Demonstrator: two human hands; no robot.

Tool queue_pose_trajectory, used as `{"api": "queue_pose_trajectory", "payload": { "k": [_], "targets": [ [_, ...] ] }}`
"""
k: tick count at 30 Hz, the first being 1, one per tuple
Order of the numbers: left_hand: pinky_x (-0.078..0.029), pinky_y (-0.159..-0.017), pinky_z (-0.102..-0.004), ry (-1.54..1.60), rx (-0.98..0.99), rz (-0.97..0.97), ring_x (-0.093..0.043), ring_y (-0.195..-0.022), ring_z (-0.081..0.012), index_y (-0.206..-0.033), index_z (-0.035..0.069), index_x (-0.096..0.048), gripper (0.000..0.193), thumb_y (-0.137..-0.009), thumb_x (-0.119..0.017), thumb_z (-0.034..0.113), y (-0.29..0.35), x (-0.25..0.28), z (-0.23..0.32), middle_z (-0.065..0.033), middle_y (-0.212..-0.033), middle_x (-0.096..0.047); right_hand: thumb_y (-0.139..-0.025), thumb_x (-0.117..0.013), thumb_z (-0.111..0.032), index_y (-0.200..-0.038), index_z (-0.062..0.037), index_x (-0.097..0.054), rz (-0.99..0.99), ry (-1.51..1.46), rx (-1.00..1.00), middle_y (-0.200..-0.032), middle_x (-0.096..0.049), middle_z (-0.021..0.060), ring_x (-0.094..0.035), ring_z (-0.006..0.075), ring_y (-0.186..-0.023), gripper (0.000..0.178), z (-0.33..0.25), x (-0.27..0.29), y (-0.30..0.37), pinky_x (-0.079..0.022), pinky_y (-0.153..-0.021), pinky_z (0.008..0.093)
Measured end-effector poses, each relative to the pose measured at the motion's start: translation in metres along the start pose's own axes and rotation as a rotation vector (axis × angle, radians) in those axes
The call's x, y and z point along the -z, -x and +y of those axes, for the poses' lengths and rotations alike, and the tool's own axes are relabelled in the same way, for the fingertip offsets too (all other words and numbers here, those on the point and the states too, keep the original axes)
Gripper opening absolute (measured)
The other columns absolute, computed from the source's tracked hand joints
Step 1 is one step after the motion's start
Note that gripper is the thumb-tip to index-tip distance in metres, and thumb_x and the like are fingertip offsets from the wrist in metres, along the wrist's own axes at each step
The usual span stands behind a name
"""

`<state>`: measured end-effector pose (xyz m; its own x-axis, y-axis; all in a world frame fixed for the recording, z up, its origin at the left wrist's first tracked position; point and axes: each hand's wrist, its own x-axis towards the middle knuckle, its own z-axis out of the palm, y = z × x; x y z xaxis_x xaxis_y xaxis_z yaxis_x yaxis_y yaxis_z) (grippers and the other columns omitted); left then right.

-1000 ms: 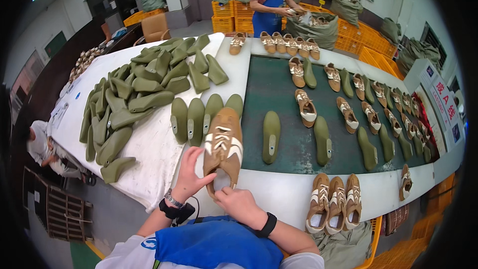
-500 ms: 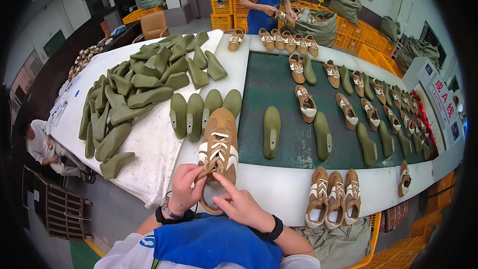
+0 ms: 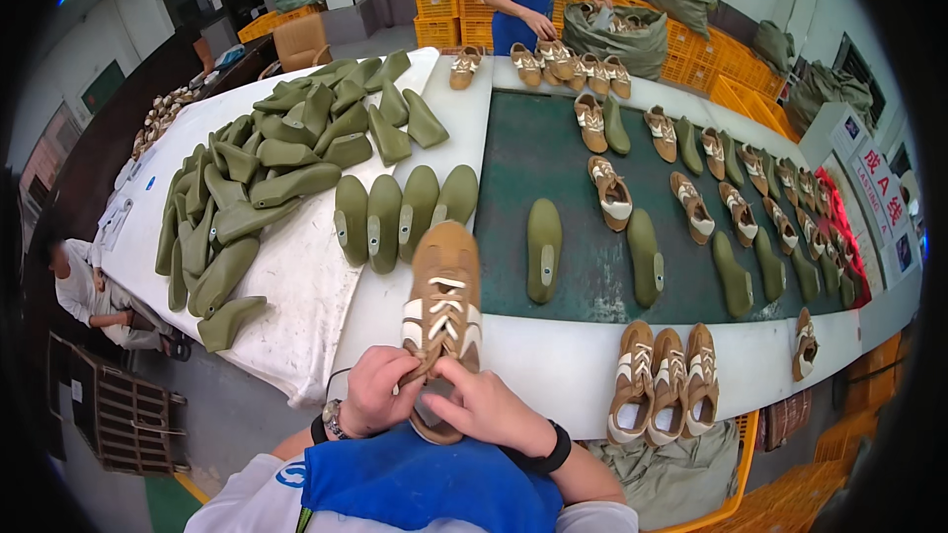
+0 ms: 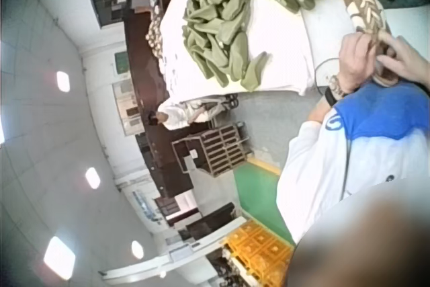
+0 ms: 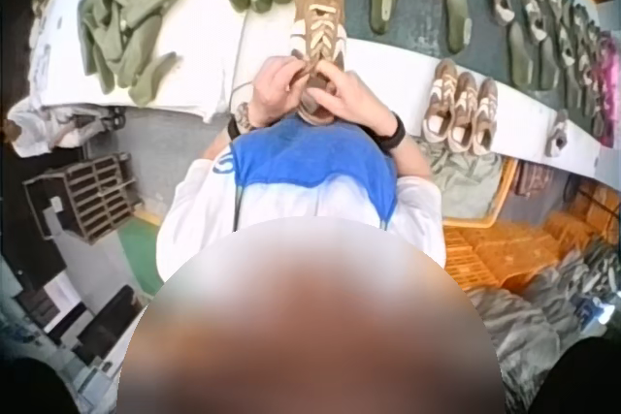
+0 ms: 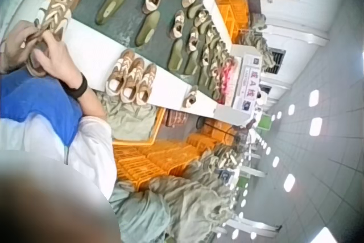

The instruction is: The person inserts green shoe lasts into brown canvas shoes on a conveyor belt, ties the laces, and places the shoes back on the belt. The person also moves shoe lasts and a large sack on the floor during the process.

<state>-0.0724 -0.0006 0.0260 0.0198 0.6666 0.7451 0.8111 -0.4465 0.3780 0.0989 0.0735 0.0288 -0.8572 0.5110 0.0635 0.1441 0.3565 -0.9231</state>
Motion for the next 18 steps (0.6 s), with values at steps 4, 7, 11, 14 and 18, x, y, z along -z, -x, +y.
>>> {"api": "queue_pose_trajectory", "payload": {
  "k": [4, 7, 11, 14, 18],
  "targets": [
    [-0.049, -0.066, -0.0348, 0.14, 0.222, -0.008, -0.06, -0.074, -0.0294, -0.097, 0.001, -0.06, 0.026, -0.073, -0.068, -0.001, 0.003, 0.0, -0.002, -0.0128, -0.086, -0.062, -0.085, -0.067, -0.018, -0.09, -0.0064, -0.051, -0.038, -0.161, 0.066, -0.05, -0.052, 0.0034, -0.051, 0.0132, -0.043, 0.02, 0.007, -0.005, 0.005, -0.038, -0.044, 0.0255],
    [-0.049, -0.066, -0.0349, 0.262, 0.348, -0.008, -0.059, -0.073, -0.0294, -0.102, 0.001, -0.059, 0.03, -0.073, -0.068, -0.002, 0.004, -0.001, -0.007, -0.012, -0.085, -0.062, -0.083, -0.069, -0.016, -0.084, -0.0075, -0.053, 0.003, -0.125, 0.161, -0.049, -0.05, 0.0012, -0.046, 0.01, -0.042, 0.018, 0.014, -0.003, 0.007, -0.035, -0.042, 0.0245],
    [-0.049, -0.065, -0.0342, 0.131, 0.166, -0.078, -0.058, -0.073, -0.0273, -0.11, 0.003, -0.06, 0.035, -0.075, -0.063, -0.002, -0.001, -0.001, -0.012, -0.0089, -0.083, -0.061, -0.081, -0.069, -0.019, -0.088, -0.0094, -0.055, 0.059, -0.002, 0.173, -0.049, -0.052, 0.0038, -0.053, 0.0172, -0.041, 0.019, 0.017, 0.002, 0.005, -0.04, -0.042, 0.0273],
    [-0.048, -0.062, -0.0332, -0.005, 0.023, -0.218, -0.056, -0.071, -0.0246, -0.113, 0.008, -0.063, 0.041, -0.073, -0.06, -0.001, -0.008, 0.003, -0.014, -0.0064, -0.083, -0.059, -0.078, -0.07, -0.018, -0.096, -0.0105, -0.057, 0.281, 0.349, 0.206, -0.054, -0.057, 0.0059, -0.058, 0.0197, -0.046, 0.023, 0.015, -0.003, 0.002, -0.044, -0.043, 0.03],
    [-0.047, -0.06, -0.0318, -0.137, 0.01, -0.271, -0.054, -0.069, -0.0226, -0.112, 0.013, -0.065, 0.046, -0.068, -0.06, 0.001, -0.014, 0.007, -0.005, -0.0047, -0.079, -0.055, -0.076, -0.071, -0.015, -0.104, -0.0101, -0.056, 0.525, 0.475, 0.25, -0.063, -0.062, 0.0073, -0.062, 0.0217, -0.051, 0.032, 0.019, -0.011, -0.002, -0.047, -0.045, 0.0327]
  ]
}}
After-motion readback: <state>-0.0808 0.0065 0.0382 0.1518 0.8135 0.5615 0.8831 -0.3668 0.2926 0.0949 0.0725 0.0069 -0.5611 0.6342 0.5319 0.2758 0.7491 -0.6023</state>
